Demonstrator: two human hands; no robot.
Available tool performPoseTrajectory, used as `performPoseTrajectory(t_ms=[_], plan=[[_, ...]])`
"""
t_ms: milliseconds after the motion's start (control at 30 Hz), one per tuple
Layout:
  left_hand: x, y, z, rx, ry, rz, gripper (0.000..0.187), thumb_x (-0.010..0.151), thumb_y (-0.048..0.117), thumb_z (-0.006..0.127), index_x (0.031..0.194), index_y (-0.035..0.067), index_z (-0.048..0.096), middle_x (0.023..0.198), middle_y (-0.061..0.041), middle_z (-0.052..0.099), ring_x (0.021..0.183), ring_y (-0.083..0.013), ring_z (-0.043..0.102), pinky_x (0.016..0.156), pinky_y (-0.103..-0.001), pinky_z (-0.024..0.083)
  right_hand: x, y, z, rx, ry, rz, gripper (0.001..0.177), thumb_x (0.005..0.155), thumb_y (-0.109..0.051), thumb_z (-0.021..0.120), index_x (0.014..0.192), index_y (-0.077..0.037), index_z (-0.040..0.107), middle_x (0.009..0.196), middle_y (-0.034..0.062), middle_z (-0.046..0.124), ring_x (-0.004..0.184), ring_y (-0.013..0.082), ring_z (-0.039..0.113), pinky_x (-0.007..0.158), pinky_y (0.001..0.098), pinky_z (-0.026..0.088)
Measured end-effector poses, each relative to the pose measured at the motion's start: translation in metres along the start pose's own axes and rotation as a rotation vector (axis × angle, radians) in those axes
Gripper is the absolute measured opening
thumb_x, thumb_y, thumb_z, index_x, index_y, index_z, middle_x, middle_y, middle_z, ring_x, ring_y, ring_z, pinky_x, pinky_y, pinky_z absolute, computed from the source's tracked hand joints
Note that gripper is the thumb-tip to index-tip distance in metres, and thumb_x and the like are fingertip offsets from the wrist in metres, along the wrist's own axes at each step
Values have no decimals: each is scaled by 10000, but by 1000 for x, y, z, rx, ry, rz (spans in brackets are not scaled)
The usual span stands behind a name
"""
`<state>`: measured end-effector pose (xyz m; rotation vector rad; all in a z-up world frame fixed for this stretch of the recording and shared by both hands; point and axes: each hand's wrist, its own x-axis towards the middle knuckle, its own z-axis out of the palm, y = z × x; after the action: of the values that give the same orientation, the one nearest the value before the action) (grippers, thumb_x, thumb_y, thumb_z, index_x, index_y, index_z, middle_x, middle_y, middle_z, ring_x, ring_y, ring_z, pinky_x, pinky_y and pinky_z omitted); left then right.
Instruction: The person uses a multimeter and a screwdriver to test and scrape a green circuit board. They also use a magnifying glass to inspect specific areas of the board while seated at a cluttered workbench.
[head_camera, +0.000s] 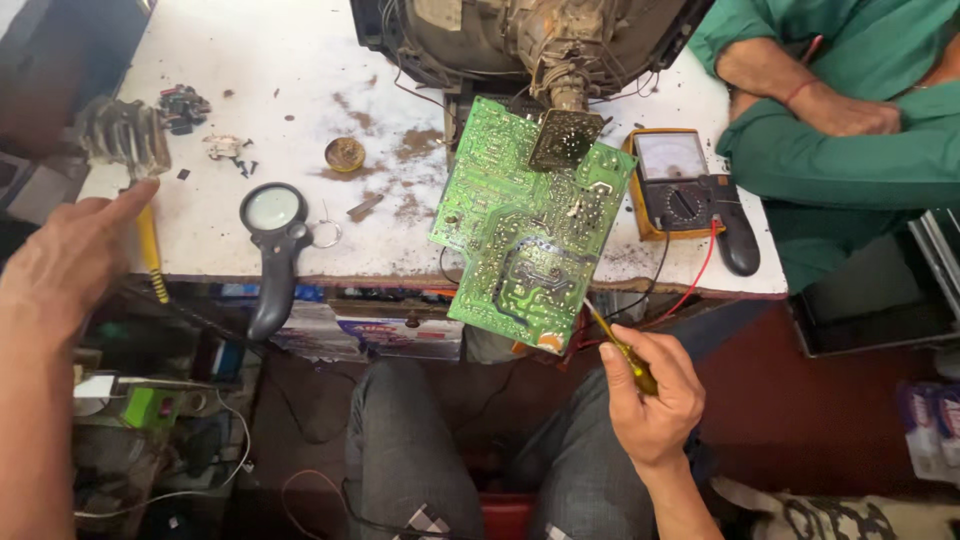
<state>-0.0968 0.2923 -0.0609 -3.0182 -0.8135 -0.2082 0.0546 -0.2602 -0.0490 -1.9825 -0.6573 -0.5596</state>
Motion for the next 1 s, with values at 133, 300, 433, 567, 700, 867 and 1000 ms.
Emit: performPoseTrajectory(t_ms=[133,300,433,567,700,867,1000], plan=[[-26,41,-18,61,287,-3,572,885,-29,595,1446,78,569,1099,-203,647,978,-406,616,806,-501,503,-2,-7,2,-26,-19,-57,215,896,-85,801,1091,-20,737,964,100,696,811,171,661,726,281,527],[-74,160,-11,-466,549,-2,104,972,66,715,1052,36,654,975,-132,684,851,-308,660,747,-419,525,-9,-11,6,4,-59,-32,223,861,-73,810,1069,-27,743,956,111,698,784,184,674,692,285,536],[-145,287,10,-1261,84,237,429,780,179,857,1146,32,688,987,-95,749,868,-199,733,755,-333,579,-25,-14,7,107,-310,-157,242,798,-85,830,1027,-61,754,910,84,696,762,208,683,672,304,538],[-177,334,30,-1674,-298,32,107,972,76,715,1040,-5,725,892,-72,744,785,-113,691,707,-274,577,-46,-16,4,138,-514,-136,255,753,-82,836,999,-70,774,871,72,693,677,199,675,592,316,523],[-191,334,46,-1861,-394,-134,88,944,26,718,971,-26,652,845,-58,726,749,-86,685,643,-255,565,-57,-11,2,157,-541,-137,248,766,-80,826,1007,-66,769,866,64,687,673,192,667,589,310,518],[-194,322,48,-1760,-423,-51,85,977,50,672,1011,-28,677,835,-56,726,746,-91,691,670,-253,577,-59,-11,2,159,-547,-162,248,774,-93,828,1012,-67,768,860,59,685,640,175,656,564,304,504],[-191,316,45,-1722,-478,-54,92,981,61,672,1010,-26,679,827,-56,729,741,-95,694,669,-252,575,-58,-13,1,127,-529,-187,258,757,-99,846,1001,-69,770,850,62,679,616,169,644,546,315,500]])
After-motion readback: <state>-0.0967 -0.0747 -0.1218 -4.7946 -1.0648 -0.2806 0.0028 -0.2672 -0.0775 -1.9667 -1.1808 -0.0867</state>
